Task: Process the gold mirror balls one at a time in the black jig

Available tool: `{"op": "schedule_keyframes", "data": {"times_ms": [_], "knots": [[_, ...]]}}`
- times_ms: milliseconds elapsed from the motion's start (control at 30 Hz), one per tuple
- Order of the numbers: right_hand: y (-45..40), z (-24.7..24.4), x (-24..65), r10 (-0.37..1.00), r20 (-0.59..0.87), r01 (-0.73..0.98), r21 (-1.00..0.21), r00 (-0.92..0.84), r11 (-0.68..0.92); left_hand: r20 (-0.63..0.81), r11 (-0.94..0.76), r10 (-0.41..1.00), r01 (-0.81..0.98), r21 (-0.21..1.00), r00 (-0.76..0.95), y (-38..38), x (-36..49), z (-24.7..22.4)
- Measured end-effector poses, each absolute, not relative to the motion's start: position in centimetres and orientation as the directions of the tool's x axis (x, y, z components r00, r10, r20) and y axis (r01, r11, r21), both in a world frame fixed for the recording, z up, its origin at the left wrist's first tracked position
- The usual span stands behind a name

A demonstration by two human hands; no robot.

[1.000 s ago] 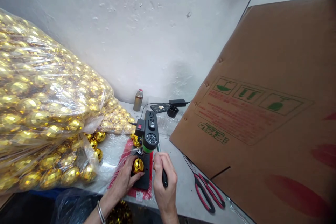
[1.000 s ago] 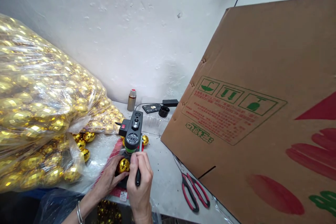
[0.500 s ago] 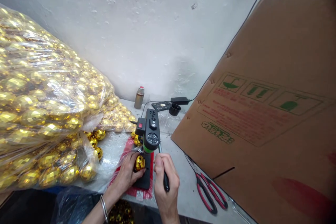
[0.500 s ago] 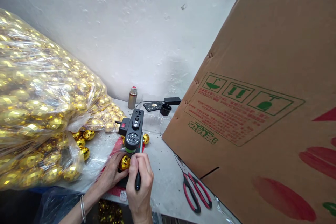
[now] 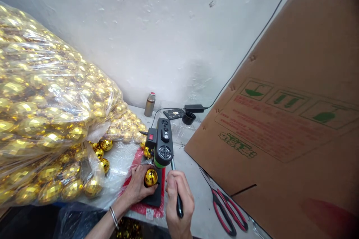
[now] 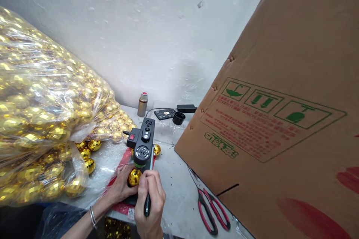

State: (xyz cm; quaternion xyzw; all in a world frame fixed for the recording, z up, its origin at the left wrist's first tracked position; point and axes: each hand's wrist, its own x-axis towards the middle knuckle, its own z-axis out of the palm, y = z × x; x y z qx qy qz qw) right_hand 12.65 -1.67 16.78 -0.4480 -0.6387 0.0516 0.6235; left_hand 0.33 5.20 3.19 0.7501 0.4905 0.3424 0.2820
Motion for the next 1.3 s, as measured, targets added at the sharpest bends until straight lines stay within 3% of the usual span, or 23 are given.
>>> {"op": "schedule_keyframes", "data": {"times_ms": [267,400,533,767,1000,1300], "knots": [[-1.7,16.8,12.5,0.664,0.721,0.499,-0.657,0.198,0.565,0.214,-0.290,0.954,0.454,0.842,0.212,5.3,0.4,3.2],[-1.8,16.9,12.5,0.682,0.705,0.487,-0.674,0.197,0.555,0.128,-0.164,0.983,0.314,0.935,0.133,5.8,-0.4,2.7],[-1.8,17.0,12.5,0.681,0.703,0.485,-0.677,0.203,0.554,0.080,-0.115,0.983,0.219,0.969,0.162,6.0,-1.1,2.7],[-1.8,17.2,12.4,0.664,0.721,0.492,-0.659,0.198,0.569,0.170,-0.218,0.969,0.296,0.930,0.178,5.9,-0.8,2.3],[-1.8,17.5,12.5,0.651,0.736,0.505,-0.640,0.186,0.579,0.363,-0.434,0.898,0.363,0.824,0.250,4.5,-0.4,1.6],[-1.7,16.9,12.5,0.662,0.725,0.495,-0.654,0.192,0.572,0.277,-0.396,0.914,0.502,0.769,0.297,5.3,-0.1,2.4]]}}
